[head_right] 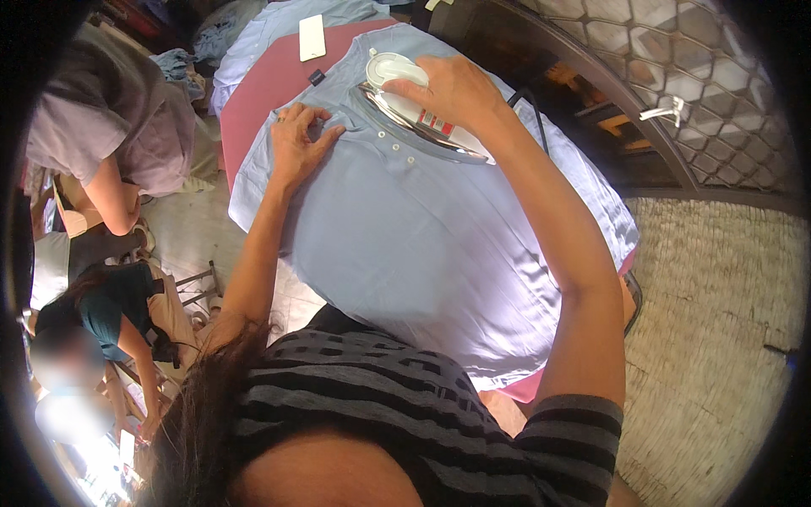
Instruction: The person irons two shirts on an ironing board, turning them over to press different sides and handling buttons, before setting each aside and picking up the next.
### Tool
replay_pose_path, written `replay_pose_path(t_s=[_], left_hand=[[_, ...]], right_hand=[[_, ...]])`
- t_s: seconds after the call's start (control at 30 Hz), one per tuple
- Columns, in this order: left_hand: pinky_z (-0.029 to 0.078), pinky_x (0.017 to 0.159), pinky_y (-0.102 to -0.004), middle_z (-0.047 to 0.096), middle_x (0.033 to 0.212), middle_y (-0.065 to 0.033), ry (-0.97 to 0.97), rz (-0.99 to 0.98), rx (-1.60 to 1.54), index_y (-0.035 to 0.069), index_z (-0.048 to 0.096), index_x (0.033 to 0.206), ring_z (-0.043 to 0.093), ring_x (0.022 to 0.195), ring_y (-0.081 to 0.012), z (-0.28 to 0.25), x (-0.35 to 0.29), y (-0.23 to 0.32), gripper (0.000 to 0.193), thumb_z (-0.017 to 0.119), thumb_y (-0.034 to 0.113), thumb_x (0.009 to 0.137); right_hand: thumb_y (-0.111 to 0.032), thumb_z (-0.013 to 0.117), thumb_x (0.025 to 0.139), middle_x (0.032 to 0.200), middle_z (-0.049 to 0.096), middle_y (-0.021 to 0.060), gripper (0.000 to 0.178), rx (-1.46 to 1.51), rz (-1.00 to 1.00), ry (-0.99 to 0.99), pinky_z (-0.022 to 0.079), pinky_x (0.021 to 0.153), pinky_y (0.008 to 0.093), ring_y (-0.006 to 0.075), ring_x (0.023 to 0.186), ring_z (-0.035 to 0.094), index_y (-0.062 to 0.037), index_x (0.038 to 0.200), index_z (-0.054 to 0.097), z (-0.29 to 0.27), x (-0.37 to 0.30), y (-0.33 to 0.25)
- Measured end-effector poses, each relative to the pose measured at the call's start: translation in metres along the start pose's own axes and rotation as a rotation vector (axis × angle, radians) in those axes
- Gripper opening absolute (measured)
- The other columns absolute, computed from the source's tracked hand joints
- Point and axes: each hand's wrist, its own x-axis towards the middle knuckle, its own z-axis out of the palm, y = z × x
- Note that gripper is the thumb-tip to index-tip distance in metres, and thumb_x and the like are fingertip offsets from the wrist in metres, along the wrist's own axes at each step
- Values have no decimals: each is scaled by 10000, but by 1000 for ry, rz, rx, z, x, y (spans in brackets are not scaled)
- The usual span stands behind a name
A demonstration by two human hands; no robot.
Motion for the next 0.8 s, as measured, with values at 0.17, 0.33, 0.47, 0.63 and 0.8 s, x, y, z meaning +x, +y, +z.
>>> replay_pose_path(t_s=[0.17,0.33,0.47,0.63,0.8], left_hand=[[417,764,-378,621,835,-23,98,124,90,115,712,945,569,831,-219,7,1,-1,327,824,359,757],[385,823,-414,646,898,-14,32,67,104,133,703,933,576,933,-231,5,0,-12,347,785,436,786],[429,751,-404,640,816,-19,-59,46,111,130,694,915,587,821,-209,4,14,-9,320,782,409,787],[451,722,-398,655,800,-46,-200,-27,62,117,670,892,616,826,-246,-1,28,-7,248,714,358,855],[457,685,-418,642,787,-105,-141,129,-98,60,638,877,612,767,-294,1,32,-13,245,692,299,886]], right_hand=[[-597,649,859,754,676,228,617,107,132,-10,523,666,435,373,696,671,19,877,671,-30,-52,11],[-508,684,882,726,635,276,548,111,256,148,493,623,466,435,682,647,34,834,618,-50,-154,-7],[-435,707,899,717,630,281,471,152,414,195,486,604,482,460,699,651,21,850,601,-21,-213,-20],[-414,694,916,683,639,256,458,241,461,259,489,574,453,419,643,664,31,854,606,12,-230,-45],[-422,679,926,673,646,232,455,258,528,176,492,569,420,362,612,669,25,874,613,11,-208,-50]])
